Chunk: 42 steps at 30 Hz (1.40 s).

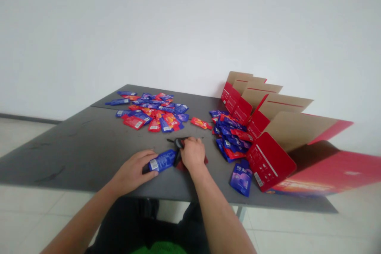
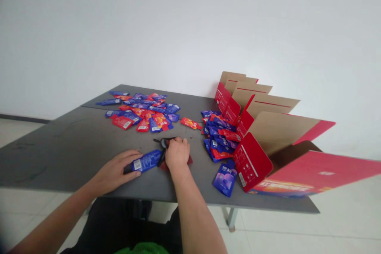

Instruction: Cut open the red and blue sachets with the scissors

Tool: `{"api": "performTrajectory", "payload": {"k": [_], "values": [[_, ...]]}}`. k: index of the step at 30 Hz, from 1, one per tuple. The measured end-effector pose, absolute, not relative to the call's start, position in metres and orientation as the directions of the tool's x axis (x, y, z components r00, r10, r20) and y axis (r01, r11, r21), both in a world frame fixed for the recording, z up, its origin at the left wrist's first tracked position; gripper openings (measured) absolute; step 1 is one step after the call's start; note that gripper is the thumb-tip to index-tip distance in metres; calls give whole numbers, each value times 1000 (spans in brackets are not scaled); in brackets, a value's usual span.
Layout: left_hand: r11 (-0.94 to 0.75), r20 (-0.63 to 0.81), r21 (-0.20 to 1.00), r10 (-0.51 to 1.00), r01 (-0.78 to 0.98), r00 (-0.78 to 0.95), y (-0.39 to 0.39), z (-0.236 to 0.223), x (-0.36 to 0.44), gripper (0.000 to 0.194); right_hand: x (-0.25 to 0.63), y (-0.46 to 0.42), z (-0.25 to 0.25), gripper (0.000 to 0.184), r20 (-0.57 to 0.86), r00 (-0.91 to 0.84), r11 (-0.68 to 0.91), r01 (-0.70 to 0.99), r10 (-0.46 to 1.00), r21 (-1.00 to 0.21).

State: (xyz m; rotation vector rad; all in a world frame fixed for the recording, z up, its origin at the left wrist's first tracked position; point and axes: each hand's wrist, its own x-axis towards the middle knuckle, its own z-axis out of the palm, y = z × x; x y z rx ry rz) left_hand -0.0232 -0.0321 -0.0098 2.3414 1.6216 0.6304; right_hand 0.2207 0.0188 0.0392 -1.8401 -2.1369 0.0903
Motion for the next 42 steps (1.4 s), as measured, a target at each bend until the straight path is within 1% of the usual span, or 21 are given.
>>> {"api": "performTrajectory", "payload": {"k": [1,4,6,8,11,14,16,18,20,21,23,24,26,29,31,33,35,36,37,39,42], "values": [[-370,224,415,927,831,301,-32,-10,-23,56,216,13,42,19,223,-151,208,944,963,-255],[-411,237,442,911,797,339,-30,-12,-24,51,185,-15,41,16,306,-338,422,866,890,-270],[-437,245,466,899,769,363,-29,-11,-24,53,166,-29,34,13,290,-407,484,828,866,-284],[-445,246,460,895,768,371,-29,-10,-23,52,162,-31,27,12,255,-402,467,832,879,-300],[-420,228,418,907,806,354,-31,-10,-23,47,186,-7,23,13,218,-286,342,892,933,-295],[-386,227,396,921,833,318,-32,-12,-25,55,217,23,31,18,185,-129,176,949,974,-262],[-385,230,392,920,835,316,-32,-14,-26,58,224,27,39,18,198,-75,123,963,977,-241],[-392,238,397,917,830,319,-31,-15,-26,57,214,16,43,17,265,-110,177,953,958,-244],[-410,248,412,910,813,334,-29,-15,-25,51,191,-5,41,17,338,-230,325,910,913,-257],[-422,252,423,905,802,343,-29,-14,-24,49,180,-15,37,16,345,-305,403,876,888,-263],[-441,255,436,896,784,362,-28,-11,-23,46,165,-28,29,13,314,-390,478,830,866,-287],[-443,252,436,896,783,366,-29,-10,-23,44,164,-29,25,12,293,-389,471,829,873,-300],[-432,238,420,901,798,362,-30,-9,-23,43,175,-19,21,12,257,-310,383,869,915,-313],[-399,213,393,916,829,340,-31,-11,-25,53,206,9,27,14,201,-124,180,941,972,-286],[-382,209,386,923,840,324,-31,-14,-26,58,218,18,37,14,184,-63,111,958,981,-265],[-389,216,391,920,835,327,-30,-16,-27,57,212,11,43,13,226,-110,172,946,968,-274],[-422,225,412,906,808,358,-29,-15,-26,52,192,-8,42,14,295,-251,337,894,922,-294],[-439,236,428,898,790,371,-29,-14,-26,51,181,-18,39,14,311,-324,416,858,893,-301],[-454,249,440,891,775,380,-28,-13,-25,52,171,-26,34,13,306,-367,455,836,879,-306],[-469,270,440,882,766,385,-29,-11,-24,53,161,-33,25,13,268,-383,457,831,884,-319],[-453,281,392,888,801,365,-31,-11,-24,46,178,-15,19,16,215,-249,308,897,944,-317]]}}
